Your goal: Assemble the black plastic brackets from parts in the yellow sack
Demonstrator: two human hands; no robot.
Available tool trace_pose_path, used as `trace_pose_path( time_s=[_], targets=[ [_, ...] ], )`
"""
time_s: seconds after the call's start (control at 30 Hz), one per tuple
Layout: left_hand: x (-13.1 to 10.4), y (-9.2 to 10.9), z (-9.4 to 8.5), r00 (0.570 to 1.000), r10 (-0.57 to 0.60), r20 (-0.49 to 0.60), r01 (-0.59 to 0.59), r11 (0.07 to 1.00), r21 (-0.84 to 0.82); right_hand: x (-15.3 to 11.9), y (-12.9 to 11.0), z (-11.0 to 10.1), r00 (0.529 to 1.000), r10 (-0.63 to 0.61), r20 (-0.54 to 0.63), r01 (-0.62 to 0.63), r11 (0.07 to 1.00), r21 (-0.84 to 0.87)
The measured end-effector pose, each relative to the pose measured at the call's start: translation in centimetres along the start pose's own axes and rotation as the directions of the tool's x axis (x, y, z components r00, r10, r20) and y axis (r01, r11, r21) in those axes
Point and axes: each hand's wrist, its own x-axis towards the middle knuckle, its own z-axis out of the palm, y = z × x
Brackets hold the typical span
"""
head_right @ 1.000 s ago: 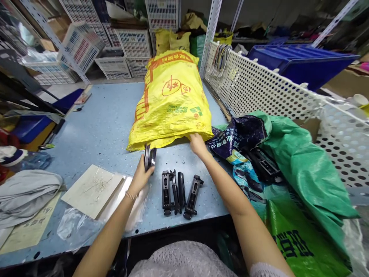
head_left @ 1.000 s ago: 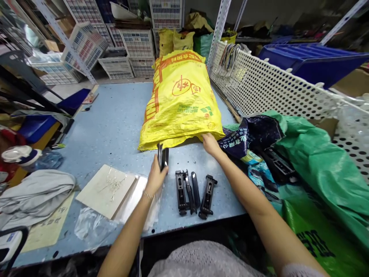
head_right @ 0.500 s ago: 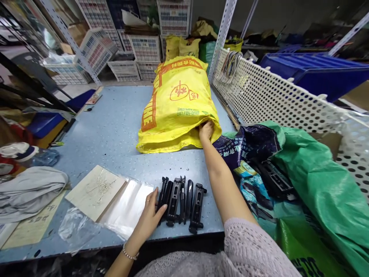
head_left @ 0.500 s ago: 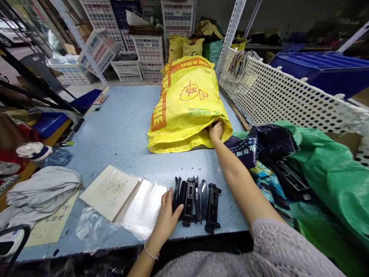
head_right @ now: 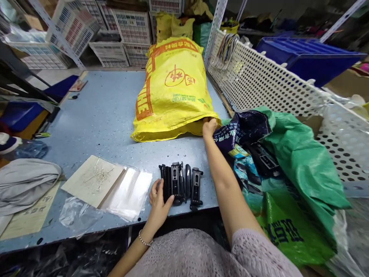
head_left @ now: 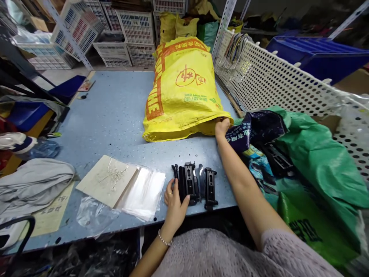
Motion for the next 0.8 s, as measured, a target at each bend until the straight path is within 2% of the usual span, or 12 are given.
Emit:
trace_pose_path(
  time_s=[0.1, 0.23, 0.3, 0.37, 0.4, 0.47, 0.53, 0.57, 0.6, 0.63, 0.73, 0.8],
  targets=[
    [-0.1, -0.3, -1.2, 0.997, 0.048, -0.059, -0.052, 0.995, -0.085, -4.6, 0.8, 0.0, 0.992, 0.097, -0.081, -0.058, 0.92, 0.387],
    [1.0, 0.8, -3.0, 0.993, 0.098, -0.065, -0.114, 0.935, -0.336, -11.8, 0.6, -1.0, 0.99, 0.141, -0.012, -0.053, 0.446, 0.894],
    [2.2, 2.1, -3.8, 0.996, 0.08, 0.034, -0.045, 0.807, -0.589, -15.9, -0.1, -2.3, 0.999, 0.012, -0.048, 0.041, 0.369, 0.928],
    [3.7, 3.8, -4.5, 0.992, 0.035, 0.124, 0.086, 0.537, -0.839, -20.0, -1.0, -3.9, 0.969, -0.188, -0.163, 0.227, 0.402, 0.887],
    [4.4, 4.6, -4.9, 0.987, 0.013, 0.163, 0.146, 0.38, -0.913, -21.9, -1.5, -4.7, 0.913, -0.341, -0.226, 0.363, 0.421, 0.831],
    [5.6, 5.9, -5.8, 0.977, -0.023, 0.213, 0.214, 0.156, -0.964, -25.0, -2.2, -6.2, 0.698, -0.645, -0.31, 0.629, 0.346, 0.696],
    [6.1, 6.5, -6.8, 0.97, -0.044, 0.237, 0.24, 0.086, -0.967, -26.8, -2.8, -7.4, 0.446, -0.832, -0.331, 0.762, 0.158, 0.628],
    [6.0, 6.5, -7.3, 0.968, -0.043, 0.248, 0.251, 0.078, -0.965, -27.2, -3.1, -7.8, 0.369, -0.869, -0.33, 0.762, 0.08, 0.642],
    [5.8, 6.3, -7.8, 0.965, -0.031, 0.262, 0.263, 0.071, -0.962, -27.2, -3.4, -8.0, 0.357, -0.876, -0.324, 0.731, 0.045, 0.681],
    [5.4, 6.0, -8.1, 0.958, -0.004, 0.286, 0.285, 0.065, -0.956, -27.0, -3.8, -8.2, 0.41, -0.861, -0.3, 0.678, 0.068, 0.732],
    [4.1, 4.9, -8.6, 0.906, 0.079, 0.416, 0.412, 0.061, -0.909, -25.1, -4.9, -8.1, 0.714, -0.695, -0.077, 0.425, 0.343, 0.838],
    [3.5, 4.2, -8.5, 0.869, 0.07, 0.489, 0.484, 0.085, -0.871, -23.8, -5.8, -7.8, 0.749, -0.656, 0.093, 0.29, 0.45, 0.845]
  ],
)
